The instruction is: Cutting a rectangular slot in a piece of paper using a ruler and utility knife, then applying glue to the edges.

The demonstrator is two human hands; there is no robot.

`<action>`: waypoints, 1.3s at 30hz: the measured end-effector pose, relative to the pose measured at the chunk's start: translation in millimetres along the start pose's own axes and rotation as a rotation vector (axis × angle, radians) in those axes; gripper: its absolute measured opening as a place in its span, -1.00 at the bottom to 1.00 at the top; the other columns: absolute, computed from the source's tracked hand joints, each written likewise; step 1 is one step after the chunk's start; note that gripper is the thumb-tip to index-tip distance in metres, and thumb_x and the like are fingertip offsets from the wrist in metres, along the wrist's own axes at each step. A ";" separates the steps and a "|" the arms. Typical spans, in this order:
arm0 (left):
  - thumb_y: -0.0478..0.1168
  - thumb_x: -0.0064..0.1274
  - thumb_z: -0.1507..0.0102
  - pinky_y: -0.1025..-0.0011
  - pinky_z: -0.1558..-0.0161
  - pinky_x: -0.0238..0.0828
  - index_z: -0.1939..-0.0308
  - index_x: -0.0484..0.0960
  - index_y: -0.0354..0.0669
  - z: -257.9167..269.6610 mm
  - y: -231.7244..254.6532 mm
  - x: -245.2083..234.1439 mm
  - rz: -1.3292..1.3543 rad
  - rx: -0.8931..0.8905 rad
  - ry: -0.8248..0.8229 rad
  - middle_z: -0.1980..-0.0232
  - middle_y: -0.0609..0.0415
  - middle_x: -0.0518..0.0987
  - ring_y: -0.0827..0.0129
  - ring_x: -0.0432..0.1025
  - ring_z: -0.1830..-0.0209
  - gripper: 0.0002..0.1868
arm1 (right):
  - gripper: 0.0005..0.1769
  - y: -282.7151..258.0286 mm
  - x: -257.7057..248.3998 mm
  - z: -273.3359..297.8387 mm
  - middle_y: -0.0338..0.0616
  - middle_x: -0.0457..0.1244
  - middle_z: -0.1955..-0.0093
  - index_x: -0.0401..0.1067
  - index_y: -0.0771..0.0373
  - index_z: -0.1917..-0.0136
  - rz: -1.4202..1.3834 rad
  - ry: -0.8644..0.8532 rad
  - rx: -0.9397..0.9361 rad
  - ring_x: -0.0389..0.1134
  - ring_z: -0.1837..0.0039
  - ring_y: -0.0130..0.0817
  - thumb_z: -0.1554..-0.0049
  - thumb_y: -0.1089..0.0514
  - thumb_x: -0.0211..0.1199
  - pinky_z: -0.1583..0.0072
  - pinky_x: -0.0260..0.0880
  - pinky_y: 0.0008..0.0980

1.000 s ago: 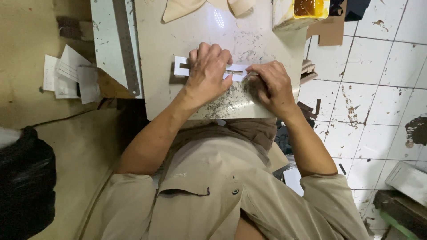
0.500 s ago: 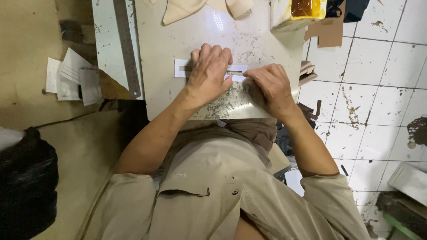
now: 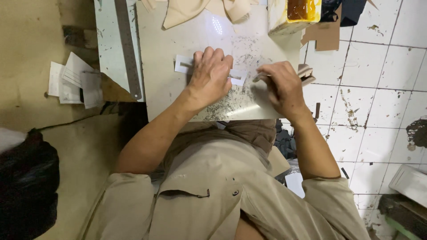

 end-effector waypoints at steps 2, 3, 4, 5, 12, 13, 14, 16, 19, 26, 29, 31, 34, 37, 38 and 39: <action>-0.32 0.25 -0.05 0.03 0.02 0.16 0.25 0.52 -0.13 5.9 5.4 -14.6 0.011 0.030 -0.027 0.31 0.03 0.41 0.08 0.36 0.13 -0.75 | -0.81 -1.2 -5.3 -7.8 -0.02 0.37 -0.01 0.44 0.34 -0.22 -0.200 0.067 0.121 0.37 -0.03 -0.07 -0.37 0.27 0.12 -0.14 0.39 -0.17; -0.35 0.20 -0.08 0.05 0.02 0.19 0.28 0.53 -0.13 9.1 8.5 -20.9 0.024 0.057 -0.061 0.37 0.05 0.46 0.11 0.41 0.18 -0.81 | -0.78 1.8 -7.3 -10.1 0.09 0.35 -0.02 0.36 0.44 -0.24 -0.404 0.132 0.247 0.39 -0.05 -0.11 -0.41 0.26 0.05 -0.15 0.41 -0.14; -0.35 0.20 -0.08 0.05 0.02 0.19 0.28 0.53 -0.13 13.5 16.6 -42.7 0.019 0.061 -0.060 0.37 0.05 0.46 0.11 0.41 0.18 -0.81 | -0.78 9.8 4.3 -11.1 0.09 0.35 -0.02 0.36 0.44 -0.24 -0.404 0.137 0.244 0.39 -0.05 -0.11 -0.41 0.26 0.05 -0.15 0.41 -0.14; -0.39 0.13 -0.11 0.11 0.06 0.28 0.27 0.57 -0.14 18.7 25.3 -63.1 0.041 0.065 -0.085 0.42 0.06 0.48 0.16 0.43 0.29 -0.86 | -0.79 19.6 15.0 -10.9 0.06 0.32 -0.02 0.34 0.43 -0.25 -0.511 0.190 0.269 0.37 -0.07 -0.15 -0.42 0.25 0.02 -0.19 0.40 -0.16; -0.39 0.12 -0.27 0.37 0.22 0.52 0.06 0.56 -0.20 48.0 32.6 -165.7 0.654 -0.129 0.081 0.37 0.01 0.56 0.28 0.54 0.34 -0.83 | -0.79 -16.0 52.7 -11.0 0.07 0.36 -0.02 0.39 0.42 -0.21 -0.740 0.026 0.365 0.39 -0.17 -0.17 -0.37 0.30 0.05 -0.33 0.32 -0.01; -0.39 0.12 -0.27 0.37 0.22 0.52 0.06 0.56 -0.20 47.5 25.1 -159.9 0.655 -0.127 0.084 0.37 0.01 0.56 0.28 0.54 0.34 -0.83 | -0.79 -14.5 45.6 -5.6 0.07 0.36 -0.02 0.39 0.42 -0.21 -0.737 0.025 0.362 0.39 -0.17 -0.17 -0.37 0.30 0.05 -0.33 0.32 -0.01; -0.38 0.13 -0.28 0.46 0.23 0.52 0.05 0.55 -0.21 47.5 14.4 -152.5 0.777 -0.187 0.094 0.36 0.08 0.55 0.40 0.51 0.33 -0.82 | -0.78 -11.2 39.0 0.5 0.06 0.36 0.01 0.39 0.43 -0.22 -0.730 0.034 0.392 0.38 -0.03 -0.24 -0.37 0.29 0.05 -0.20 0.39 -0.10; -0.36 0.15 -0.29 0.55 0.24 0.52 0.04 0.54 -0.22 42.4 -2.3 -121.8 0.906 -0.235 0.098 0.36 0.15 0.55 0.53 0.48 0.33 -0.82 | -0.77 2.6 15.9 1.7 0.05 0.35 0.04 0.38 0.44 -0.23 -0.711 0.050 0.427 0.38 0.11 -0.30 -0.36 0.29 0.05 -0.08 0.46 -0.20; -0.42 0.15 -0.25 0.46 0.30 0.66 -0.01 0.55 -0.26 24.6 -17.7 -69.9 1.160 -0.336 0.160 0.32 0.03 0.59 0.43 0.58 0.33 -0.74 | -0.82 27.9 -45.1 -24.0 0.08 0.31 0.02 0.36 0.46 -0.23 -0.445 0.235 0.326 0.33 0.10 -0.24 -0.43 0.30 0.04 -0.07 0.41 -0.24; -0.43 0.06 -0.27 0.43 0.23 0.60 -0.14 0.43 -0.21 9.4 -18.3 -48.0 1.107 -0.574 0.118 0.24 -0.03 0.61 0.33 0.56 0.32 -0.64 | -0.82 69.6 -89.6 -89.7 -0.12 0.33 -0.03 0.46 0.24 -0.25 0.150 0.158 0.266 0.17 -0.09 -0.18 -0.44 0.22 0.11 -0.07 0.19 -0.24; -0.36 0.11 -0.26 0.47 0.36 0.40 -0.32 0.30 -0.19 8.6 -21.4 -55.1 0.802 -0.543 0.070 0.34 0.12 0.53 0.44 0.42 0.41 -0.44 | -0.78 86.6 -78.3 -99.9 -0.08 0.40 -0.10 0.48 0.26 -0.23 0.281 0.083 0.157 0.18 -0.08 -0.09 -0.46 0.18 0.05 -0.05 0.16 -0.18; -0.32 0.15 -0.24 0.45 0.40 0.32 -0.42 0.22 -0.21 5.8 -18.8 -67.6 0.649 -0.542 0.034 0.38 0.19 0.48 0.48 0.33 0.45 -0.31 | -0.71 88.8 -74.7 -104.6 -0.06 0.43 -0.17 0.49 0.23 -0.22 0.352 0.049 0.131 0.20 -0.08 -0.06 -0.47 0.11 -0.02 -0.04 0.14 -0.16; -0.31 0.03 -0.26 0.45 0.28 0.54 -0.52 0.10 -0.26 5.0 -16.6 -76.9 0.633 -0.601 -0.099 0.27 0.09 0.53 0.41 0.45 0.33 -0.24 | -0.79 82.4 -72.9 -108.7 -0.01 0.43 -0.20 0.46 0.29 -0.22 0.365 0.001 0.089 0.15 -0.05 -0.03 -0.38 0.31 0.08 -0.07 0.17 -0.16; -0.26 0.14 -0.24 0.44 0.35 0.46 -0.39 0.28 -0.18 4.7 -28.0 -72.1 0.556 -0.528 -0.057 0.31 0.14 0.57 0.46 0.45 0.40 -0.35 | -0.81 91.4 -70.8 -107.0 -0.06 0.43 -0.19 0.48 0.25 -0.21 0.360 0.022 0.091 0.14 -0.02 -0.07 -0.36 0.31 0.13 -0.07 0.17 -0.19; -0.19 0.14 -0.23 0.38 0.32 0.41 -0.37 0.29 -0.16 4.6 -31.0 -71.6 0.502 -0.533 -0.065 0.34 0.17 0.57 0.42 0.44 0.42 -0.36 | -0.81 95.4 -69.1 -106.0 -0.10 0.43 -0.20 0.48 0.23 -0.21 0.358 0.008 0.102 0.12 -0.02 -0.08 -0.35 0.31 0.13 -0.07 0.14 -0.18; -0.12 0.13 -0.22 0.31 0.29 0.37 -0.36 0.30 -0.14 4.3 -33.7 -71.4 0.447 -0.538 -0.074 0.38 0.19 0.58 0.38 0.43 0.44 -0.35 | -0.80 99.5 -67.7 -105.0 -0.14 0.43 -0.21 0.48 0.22 -0.20 0.355 -0.005 0.112 0.10 -0.02 -0.10 -0.33 0.30 0.14 -0.07 0.12 -0.17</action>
Point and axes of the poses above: each hand's wrist, its own z-axis away from the middle knuckle, its own x-axis out of the palm, y = z × x, the point moved 5 cm from there along -z, towards the middle knuckle
